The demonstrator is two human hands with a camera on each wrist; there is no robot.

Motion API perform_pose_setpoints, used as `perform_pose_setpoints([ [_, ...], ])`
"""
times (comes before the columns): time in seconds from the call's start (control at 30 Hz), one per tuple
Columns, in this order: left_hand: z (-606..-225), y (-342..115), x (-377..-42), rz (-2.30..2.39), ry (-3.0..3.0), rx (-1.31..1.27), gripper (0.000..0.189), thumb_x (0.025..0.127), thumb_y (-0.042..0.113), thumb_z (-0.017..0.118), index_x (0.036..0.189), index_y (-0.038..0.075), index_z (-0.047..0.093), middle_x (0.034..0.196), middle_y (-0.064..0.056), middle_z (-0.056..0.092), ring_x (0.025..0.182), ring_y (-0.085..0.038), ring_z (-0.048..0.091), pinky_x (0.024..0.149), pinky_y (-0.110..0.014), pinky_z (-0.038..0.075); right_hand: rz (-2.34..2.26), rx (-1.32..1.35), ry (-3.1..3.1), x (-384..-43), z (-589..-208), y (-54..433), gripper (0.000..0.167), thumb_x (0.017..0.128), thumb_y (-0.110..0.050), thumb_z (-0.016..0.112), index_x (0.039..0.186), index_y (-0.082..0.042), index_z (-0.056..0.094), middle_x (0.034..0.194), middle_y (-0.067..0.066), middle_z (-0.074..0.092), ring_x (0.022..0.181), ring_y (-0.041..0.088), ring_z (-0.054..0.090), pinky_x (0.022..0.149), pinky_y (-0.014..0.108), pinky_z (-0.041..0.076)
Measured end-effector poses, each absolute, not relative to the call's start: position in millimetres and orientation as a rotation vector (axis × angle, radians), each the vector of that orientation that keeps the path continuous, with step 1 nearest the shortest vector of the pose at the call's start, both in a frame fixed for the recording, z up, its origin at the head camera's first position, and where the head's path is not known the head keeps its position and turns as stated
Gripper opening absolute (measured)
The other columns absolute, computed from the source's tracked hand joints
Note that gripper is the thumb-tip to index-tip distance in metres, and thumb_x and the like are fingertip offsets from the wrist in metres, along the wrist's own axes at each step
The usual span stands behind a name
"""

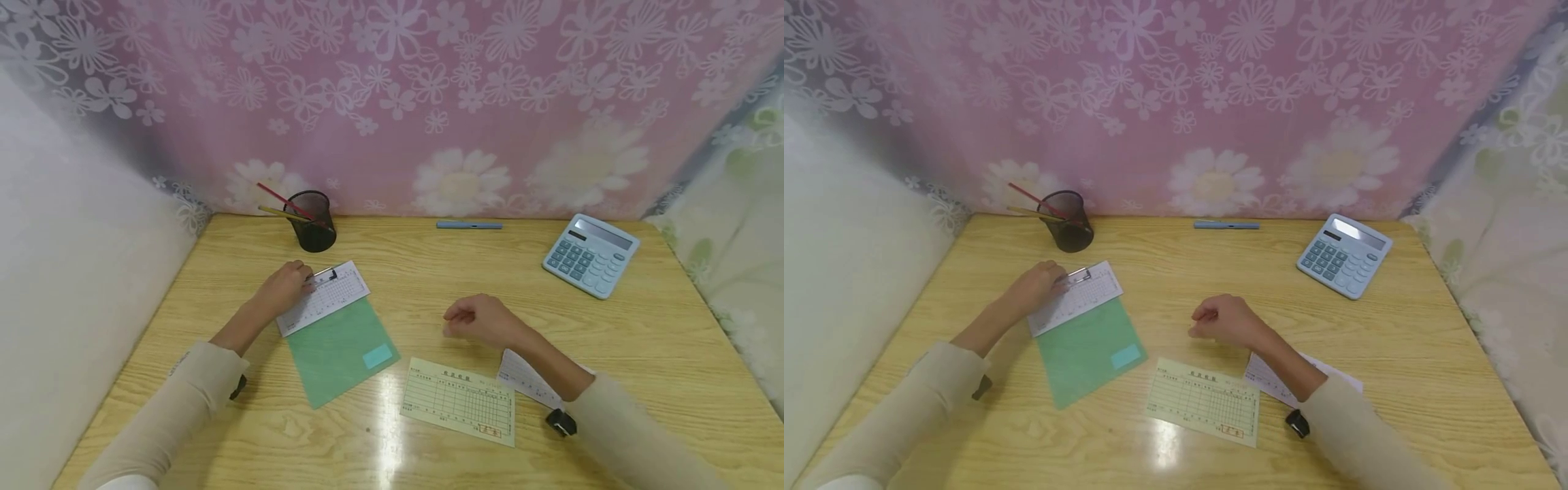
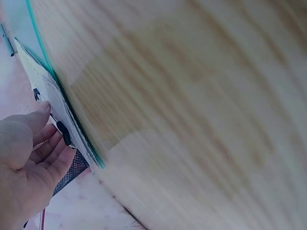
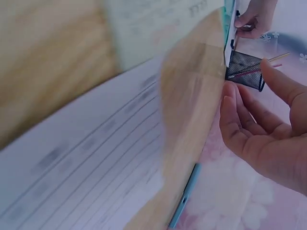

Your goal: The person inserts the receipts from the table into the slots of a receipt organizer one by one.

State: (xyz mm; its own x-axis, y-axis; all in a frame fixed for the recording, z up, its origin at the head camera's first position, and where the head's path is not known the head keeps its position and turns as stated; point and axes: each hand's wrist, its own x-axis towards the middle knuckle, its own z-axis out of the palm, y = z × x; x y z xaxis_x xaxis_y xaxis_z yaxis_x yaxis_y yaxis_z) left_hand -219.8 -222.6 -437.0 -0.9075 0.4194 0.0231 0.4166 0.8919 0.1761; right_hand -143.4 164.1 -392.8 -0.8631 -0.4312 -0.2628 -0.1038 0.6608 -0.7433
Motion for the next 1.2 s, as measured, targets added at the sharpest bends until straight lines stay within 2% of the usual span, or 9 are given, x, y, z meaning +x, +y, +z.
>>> perform_pose_setpoints([
  [0.17,-433,-223,-220,0.300,3.026,0.668,0.022,0.091,0.016,0.064,0.104,-0.002,0.064,0.096,-0.013,0.061,0.090,-0.026,0.058,0.082,-0.041,0.051,-1.027,-0.475,2.477,-118,-394,194,0.037,0.085,-0.028,0.071,0.110,-0.001,0.065,0.095,0.003,0.068,0.086,0.012,0.060,0.072,0.024,0.050],
  [0.27,-431,-224,-220,0.298,3.018,0.661,0.023,0.091,0.016,0.064,0.105,-0.002,0.064,0.097,-0.013,0.061,0.090,-0.026,0.058,0.082,-0.041,0.051,-1.022,-0.484,2.478,-105,-397,203,0.041,0.082,-0.030,0.074,0.111,-0.003,0.065,0.097,0.004,0.067,0.087,0.015,0.059,0.072,0.023,0.050],
  [0.43,-433,-226,-221,0.303,3.017,0.659,0.024,0.091,0.017,0.064,0.105,-0.002,0.064,0.098,-0.013,0.061,0.091,-0.026,0.058,0.083,-0.041,0.051,-0.980,-0.427,2.493,-91,-406,201,0.051,0.072,-0.034,0.082,0.111,-0.006,0.064,0.102,0.003,0.063,0.092,0.017,0.057,0.074,0.025,0.049],
  [0.67,-436,-226,-220,0.322,3.010,0.644,0.023,0.091,0.017,0.064,0.105,-0.002,0.064,0.098,-0.013,0.061,0.091,-0.026,0.058,0.082,-0.041,0.050,-0.781,-0.527,2.664,-87,-417,186,0.051,0.061,-0.030,0.088,0.101,-0.007,0.066,0.094,-0.003,0.061,0.087,0.011,0.054,0.076,0.030,0.048],
  [0.87,-435,-223,-218,0.316,3.005,0.620,0.024,0.091,0.017,0.064,0.106,-0.001,0.063,0.099,-0.013,0.061,0.092,-0.026,0.058,0.083,-0.041,0.050,-0.802,-0.509,2.635,-85,-417,179,0.046,0.062,-0.019,0.088,0.099,-0.006,0.063,0.091,-0.001,0.060,0.083,0.012,0.052,0.072,0.027,0.047],
  [1.2,-432,-220,-217,0.298,3.004,0.615,0.022,0.091,0.017,0.064,0.104,-0.001,0.064,0.097,-0.011,0.060,0.089,-0.024,0.057,0.082,-0.040,0.050,-0.823,-0.462,2.560,-85,-417,174,0.033,0.066,-0.013,0.085,0.089,-0.012,0.061,0.085,-0.003,0.055,0.078,0.013,0.047,0.068,0.023,0.042],
])
